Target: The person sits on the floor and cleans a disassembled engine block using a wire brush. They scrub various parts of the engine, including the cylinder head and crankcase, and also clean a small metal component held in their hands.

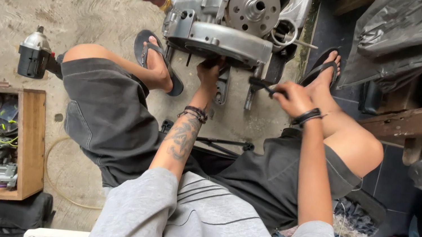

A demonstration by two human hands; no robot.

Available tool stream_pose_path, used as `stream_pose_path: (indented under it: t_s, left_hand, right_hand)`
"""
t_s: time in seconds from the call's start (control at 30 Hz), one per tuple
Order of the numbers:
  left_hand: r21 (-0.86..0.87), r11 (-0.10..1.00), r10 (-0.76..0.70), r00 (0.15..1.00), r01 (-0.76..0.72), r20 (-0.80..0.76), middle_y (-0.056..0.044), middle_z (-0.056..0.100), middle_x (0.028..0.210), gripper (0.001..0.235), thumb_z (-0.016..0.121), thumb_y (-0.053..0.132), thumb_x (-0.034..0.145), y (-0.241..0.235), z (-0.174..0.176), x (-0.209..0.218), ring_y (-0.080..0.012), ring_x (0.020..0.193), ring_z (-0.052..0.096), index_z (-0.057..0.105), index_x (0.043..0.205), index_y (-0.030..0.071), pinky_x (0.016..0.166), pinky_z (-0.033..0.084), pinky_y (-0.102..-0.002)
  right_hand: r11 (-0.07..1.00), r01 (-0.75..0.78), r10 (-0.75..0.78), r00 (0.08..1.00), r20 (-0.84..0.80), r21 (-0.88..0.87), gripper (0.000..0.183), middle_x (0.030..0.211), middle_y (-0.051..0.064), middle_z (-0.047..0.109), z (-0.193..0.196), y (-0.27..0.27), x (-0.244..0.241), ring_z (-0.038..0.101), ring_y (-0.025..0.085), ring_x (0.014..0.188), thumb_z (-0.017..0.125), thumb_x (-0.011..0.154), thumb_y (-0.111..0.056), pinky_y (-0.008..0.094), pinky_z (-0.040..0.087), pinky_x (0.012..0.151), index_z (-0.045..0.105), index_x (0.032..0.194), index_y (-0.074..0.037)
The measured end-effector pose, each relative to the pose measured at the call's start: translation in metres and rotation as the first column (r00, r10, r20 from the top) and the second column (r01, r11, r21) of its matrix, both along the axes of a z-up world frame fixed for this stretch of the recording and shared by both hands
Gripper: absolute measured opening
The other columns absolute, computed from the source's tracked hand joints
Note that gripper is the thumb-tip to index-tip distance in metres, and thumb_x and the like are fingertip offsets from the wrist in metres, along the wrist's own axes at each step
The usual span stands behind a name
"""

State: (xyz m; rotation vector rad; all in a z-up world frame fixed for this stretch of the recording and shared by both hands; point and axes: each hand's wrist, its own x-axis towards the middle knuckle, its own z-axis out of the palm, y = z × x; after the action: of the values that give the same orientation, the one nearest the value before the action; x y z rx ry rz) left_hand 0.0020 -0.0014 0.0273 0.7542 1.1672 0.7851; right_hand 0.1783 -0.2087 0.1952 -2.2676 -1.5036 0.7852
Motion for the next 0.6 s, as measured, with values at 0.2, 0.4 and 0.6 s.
stream_pose_path:
  t_s: [0.2, 0.4, 0.6]
  left_hand:
    - [-0.128, 0.984, -0.110, 0.991, 0.120, 0.079, -0.034, 0.072, 0.103, 0.049, 0.076, 0.022, 0.094, -0.001, 0.038, 0.002, -0.0449, 0.088, 0.076, 0.064, 0.121, -0.018, 0.075, 0.065, -0.049]
    - [-0.036, 0.992, -0.129, 0.944, 0.124, -0.302, -0.016, 0.077, 0.116, 0.075, 0.092, 0.035, 0.059, 0.010, 0.037, 0.005, -0.0287, 0.108, 0.073, 0.071, 0.119, -0.004, 0.085, 0.059, -0.032]
    - [-0.731, 0.683, 0.595, 0.573, 0.010, 0.564, -0.018, 0.024, 0.168, 0.056, 0.027, 0.026, 0.104, 0.048, -0.083, 0.034, -0.0531, 0.148, 0.024, 0.036, 0.158, 0.015, 0.106, 0.032, -0.078]
  right_hand:
    - [0.432, 0.441, -0.222, 0.898, -0.381, 0.787, 0.011, 0.099, 0.021, 0.073, 0.069, 0.005, 0.018, 0.070, 0.028, 0.097, 0.071, 0.098, 0.010, 0.042, 0.056, 0.089, 0.072, 0.107, 0.004]
    - [0.270, 0.477, -0.261, 0.873, -0.413, 0.837, 0.006, 0.102, 0.012, 0.076, 0.076, 0.059, 0.032, 0.073, 0.022, 0.097, 0.069, 0.100, -0.005, 0.033, 0.059, 0.087, 0.070, 0.106, -0.004]
    - [0.384, 0.407, -0.290, 0.905, -0.310, 0.829, 0.009, 0.098, 0.009, 0.074, 0.073, 0.082, 0.018, 0.074, 0.020, 0.093, 0.066, 0.104, -0.014, 0.030, 0.058, 0.074, 0.069, 0.107, -0.006]
